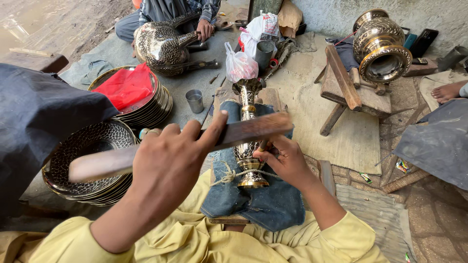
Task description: The person sits on the floor and uses a hammer and chisel to create a textured pattern on a brass vase. They repeatedly strike the chisel against the vase surface, rotating the vase to cover different areas.
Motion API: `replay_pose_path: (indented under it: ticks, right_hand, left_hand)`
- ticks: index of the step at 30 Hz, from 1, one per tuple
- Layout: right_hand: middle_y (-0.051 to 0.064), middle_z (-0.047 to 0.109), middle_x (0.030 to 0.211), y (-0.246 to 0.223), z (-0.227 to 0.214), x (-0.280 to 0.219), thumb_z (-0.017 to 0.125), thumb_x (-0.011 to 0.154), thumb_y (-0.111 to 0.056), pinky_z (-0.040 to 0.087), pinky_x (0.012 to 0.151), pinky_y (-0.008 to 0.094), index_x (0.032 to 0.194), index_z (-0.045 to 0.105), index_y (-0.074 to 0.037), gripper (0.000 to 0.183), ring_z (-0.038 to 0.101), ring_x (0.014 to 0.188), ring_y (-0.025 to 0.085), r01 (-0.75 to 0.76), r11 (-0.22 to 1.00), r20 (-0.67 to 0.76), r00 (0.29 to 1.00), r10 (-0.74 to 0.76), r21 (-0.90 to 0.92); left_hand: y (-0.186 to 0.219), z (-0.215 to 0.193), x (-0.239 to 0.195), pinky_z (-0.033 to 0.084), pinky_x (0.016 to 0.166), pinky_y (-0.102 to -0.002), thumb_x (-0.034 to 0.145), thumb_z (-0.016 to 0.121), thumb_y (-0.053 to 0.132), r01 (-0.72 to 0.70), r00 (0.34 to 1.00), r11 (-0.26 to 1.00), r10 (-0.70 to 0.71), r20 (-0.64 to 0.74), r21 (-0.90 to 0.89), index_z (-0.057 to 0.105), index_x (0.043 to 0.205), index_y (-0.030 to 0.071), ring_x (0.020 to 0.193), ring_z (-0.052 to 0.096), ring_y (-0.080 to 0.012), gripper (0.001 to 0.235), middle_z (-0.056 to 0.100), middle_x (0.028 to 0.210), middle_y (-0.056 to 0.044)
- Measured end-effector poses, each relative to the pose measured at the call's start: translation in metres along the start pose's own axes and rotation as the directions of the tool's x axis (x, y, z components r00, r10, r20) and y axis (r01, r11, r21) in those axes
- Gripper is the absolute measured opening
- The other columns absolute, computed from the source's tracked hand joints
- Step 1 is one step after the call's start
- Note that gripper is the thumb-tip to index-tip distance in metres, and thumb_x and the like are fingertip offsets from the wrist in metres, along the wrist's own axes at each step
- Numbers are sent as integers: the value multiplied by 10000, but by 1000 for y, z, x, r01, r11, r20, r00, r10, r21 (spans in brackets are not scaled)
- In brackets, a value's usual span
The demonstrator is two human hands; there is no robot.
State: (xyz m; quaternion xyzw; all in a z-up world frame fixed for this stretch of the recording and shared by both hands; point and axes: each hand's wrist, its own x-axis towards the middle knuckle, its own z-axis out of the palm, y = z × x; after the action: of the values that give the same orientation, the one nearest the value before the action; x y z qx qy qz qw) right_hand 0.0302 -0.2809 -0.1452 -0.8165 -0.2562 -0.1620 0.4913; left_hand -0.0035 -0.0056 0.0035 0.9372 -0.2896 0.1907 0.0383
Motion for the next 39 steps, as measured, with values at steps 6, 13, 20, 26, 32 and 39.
replay_pose_path:
  ticks: [6, 13, 20, 26, 32, 39]
  right_hand:
    - [14, 697, 828, 6, 1, -3, 787, 908, -187, 545, 591, 249, 1012, 635, -52, 229, 669, 691, 69, -17, 999, -12, 1000, 17, 34]
    - [9, 679, 830, 16, 3, -7, 768, 929, -188, 556, 647, 247, 1085, 653, -57, 234, 672, 743, 80, 6, 1000, -25, 1000, -6, 23]
    - [7, 701, 863, 18, 5, -10, 777, 923, -174, 582, 662, 253, 1051, 664, -55, 208, 695, 772, 91, 20, 996, -56, 998, -15, 84]
    - [13, 706, 864, 21, 4, -12, 773, 946, -161, 579, 676, 256, 1064, 642, -53, 206, 709, 780, 90, 20, 998, -62, 998, -17, 59]
    - [22, 713, 921, 27, 8, -14, 769, 945, -159, 617, 764, 258, 1125, 639, -54, 246, 728, 858, 99, 38, 987, -98, 995, -22, 158]
    - [16, 723, 912, 31, 8, -17, 755, 933, -167, 614, 739, 253, 1163, 664, -50, 274, 735, 842, 99, -28, 995, -78, 996, 36, 100]
  left_hand:
    - [6, -3, 5, 503, 589, -455, 850, 580, 82, 12, 996, 999, -16, 86, 45, 409, 1563, 230, 716, 667, -278, 748, 628, 907, -77]
    - [13, -6, 7, 508, 538, -431, 925, 572, 185, -34, 994, 977, 11, 108, 209, 412, 1566, 244, 708, 659, -287, 664, 620, 876, -72]
    - [20, -11, 12, 501, 513, -428, 874, 584, 147, -20, 998, 985, 9, 63, 173, 467, 1520, 210, 670, 654, -269, 660, 623, 838, -58]
    - [23, -16, 16, 507, 535, -437, 902, 537, 136, -26, 994, 986, 8, 111, 166, 426, 1544, 221, 686, 660, -279, 657, 628, 869, -73]
    - [24, -21, 21, 499, 559, -459, 865, 539, 108, -16, 988, 990, -6, 153, 141, 407, 1568, 240, 729, 670, -288, 727, 632, 900, -72]
    - [24, -19, 25, 490, 532, -442, 858, 543, 109, -93, 992, 984, 78, 98, 154, 407, 1545, 213, 727, 672, -276, 709, 623, 873, -67]
